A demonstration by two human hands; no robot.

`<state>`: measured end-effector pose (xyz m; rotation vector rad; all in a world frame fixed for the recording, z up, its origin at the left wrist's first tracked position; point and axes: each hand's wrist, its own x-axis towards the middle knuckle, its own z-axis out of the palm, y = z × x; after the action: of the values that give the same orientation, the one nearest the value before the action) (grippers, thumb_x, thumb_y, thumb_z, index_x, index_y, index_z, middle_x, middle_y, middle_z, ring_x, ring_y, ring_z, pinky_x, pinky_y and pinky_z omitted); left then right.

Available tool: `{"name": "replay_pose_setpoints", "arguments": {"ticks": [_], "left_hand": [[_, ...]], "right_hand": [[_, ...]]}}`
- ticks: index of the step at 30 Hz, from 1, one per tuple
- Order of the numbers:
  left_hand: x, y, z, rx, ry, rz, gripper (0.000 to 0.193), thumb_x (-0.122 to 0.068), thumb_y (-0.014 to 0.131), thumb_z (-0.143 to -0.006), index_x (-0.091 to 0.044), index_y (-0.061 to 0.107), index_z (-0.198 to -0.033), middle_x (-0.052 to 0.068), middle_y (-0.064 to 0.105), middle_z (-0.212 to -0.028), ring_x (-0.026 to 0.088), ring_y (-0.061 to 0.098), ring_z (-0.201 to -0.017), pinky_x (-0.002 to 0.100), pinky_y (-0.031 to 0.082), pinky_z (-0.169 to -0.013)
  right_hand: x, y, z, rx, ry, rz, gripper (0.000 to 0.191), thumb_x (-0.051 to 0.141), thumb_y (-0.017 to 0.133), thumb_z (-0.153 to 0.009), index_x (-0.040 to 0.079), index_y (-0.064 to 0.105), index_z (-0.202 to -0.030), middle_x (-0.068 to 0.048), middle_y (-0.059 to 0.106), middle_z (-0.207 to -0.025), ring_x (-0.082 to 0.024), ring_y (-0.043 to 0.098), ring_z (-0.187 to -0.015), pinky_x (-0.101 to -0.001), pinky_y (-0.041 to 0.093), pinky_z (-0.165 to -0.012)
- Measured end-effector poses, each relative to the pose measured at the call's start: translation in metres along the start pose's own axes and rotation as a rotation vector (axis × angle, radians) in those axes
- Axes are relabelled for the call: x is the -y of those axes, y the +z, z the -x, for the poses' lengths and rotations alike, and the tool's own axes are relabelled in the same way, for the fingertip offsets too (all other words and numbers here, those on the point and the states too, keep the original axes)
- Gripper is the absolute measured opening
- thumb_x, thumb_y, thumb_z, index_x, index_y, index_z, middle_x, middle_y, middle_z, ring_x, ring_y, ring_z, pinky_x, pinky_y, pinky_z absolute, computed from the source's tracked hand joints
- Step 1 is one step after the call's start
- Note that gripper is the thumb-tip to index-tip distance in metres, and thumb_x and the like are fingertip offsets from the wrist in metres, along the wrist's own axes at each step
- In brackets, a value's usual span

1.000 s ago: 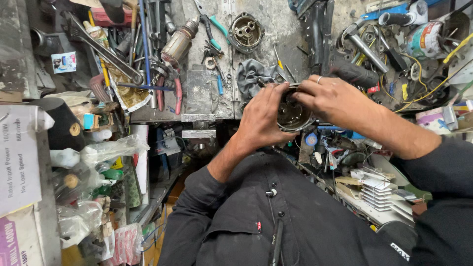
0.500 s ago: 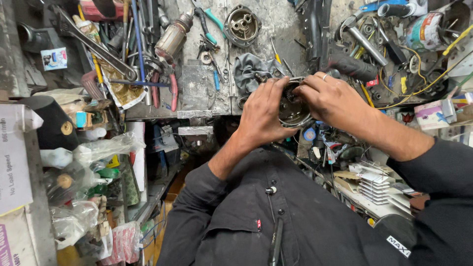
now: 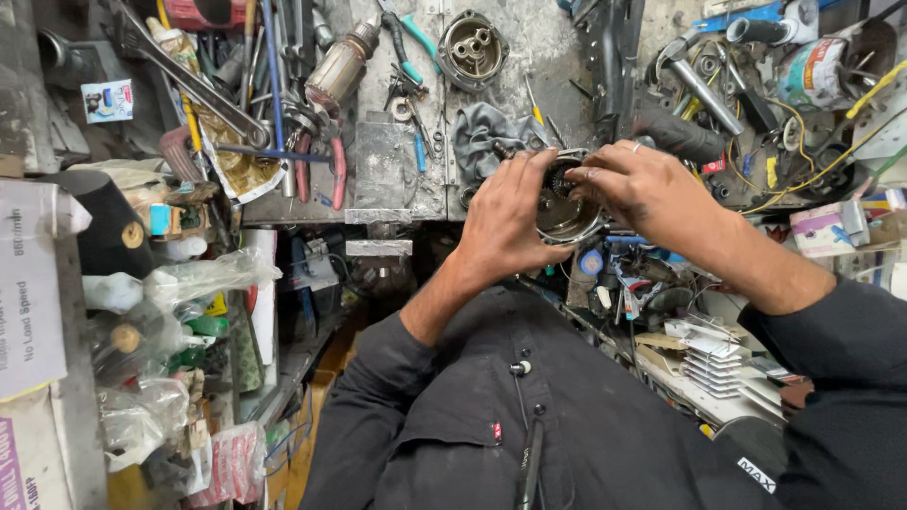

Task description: The person works at a cluttered repair bench on an electric mixer motor. They use a wrench to loosen a fastener, handle a gear and shaft assembly, fit the gear into the round motor housing, press components together by hand, and finally hold and turn the cylindrical armature in both hands.

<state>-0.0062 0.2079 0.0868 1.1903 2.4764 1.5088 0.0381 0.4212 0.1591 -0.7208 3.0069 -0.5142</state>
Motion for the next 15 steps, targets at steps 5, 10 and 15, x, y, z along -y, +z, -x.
{"name": "replay_pose_setpoints", "arguments": {"ticks": [5,10,15], "left_hand": [[-0.002,-0.005,-0.001,0.035,-0.021,0.033,0.103,-0.035,0.093,-0.061,-0.002,0.043,-0.144,0.021,0.058,-0.131,0.039,0.06,-0.12,0.047,0.05,-0.104],[-0.007,-0.004,-0.004,0.087,-0.055,0.037,0.099,-0.035,0.094,-0.062,-0.008,0.046,-0.144,0.019,0.059,-0.135,0.038,0.061,-0.124,0.045,0.051,-0.107],[-0.01,0.003,-0.006,0.089,-0.081,-0.058,0.092,-0.037,0.097,-0.053,-0.007,0.057,-0.13,0.029,0.053,-0.138,0.046,0.057,-0.124,0.048,0.049,-0.102]], "right_hand": [[0.001,-0.004,0.006,-0.192,0.046,0.011,0.042,0.016,0.082,-0.085,0.005,0.071,-0.124,-0.015,0.068,-0.112,-0.033,0.067,-0.098,-0.0412,0.056,-0.082],[-0.043,0.0,0.064,-0.545,0.354,0.02,0.028,0.009,0.085,-0.098,0.004,0.069,-0.12,-0.015,0.067,-0.12,-0.027,0.069,-0.097,-0.036,0.058,-0.08],[-0.154,-0.007,0.146,-0.695,0.599,0.345,0.023,0.002,0.075,-0.095,0.001,0.061,-0.112,-0.013,0.062,-0.115,-0.032,0.063,-0.107,-0.041,0.052,-0.094]]}}
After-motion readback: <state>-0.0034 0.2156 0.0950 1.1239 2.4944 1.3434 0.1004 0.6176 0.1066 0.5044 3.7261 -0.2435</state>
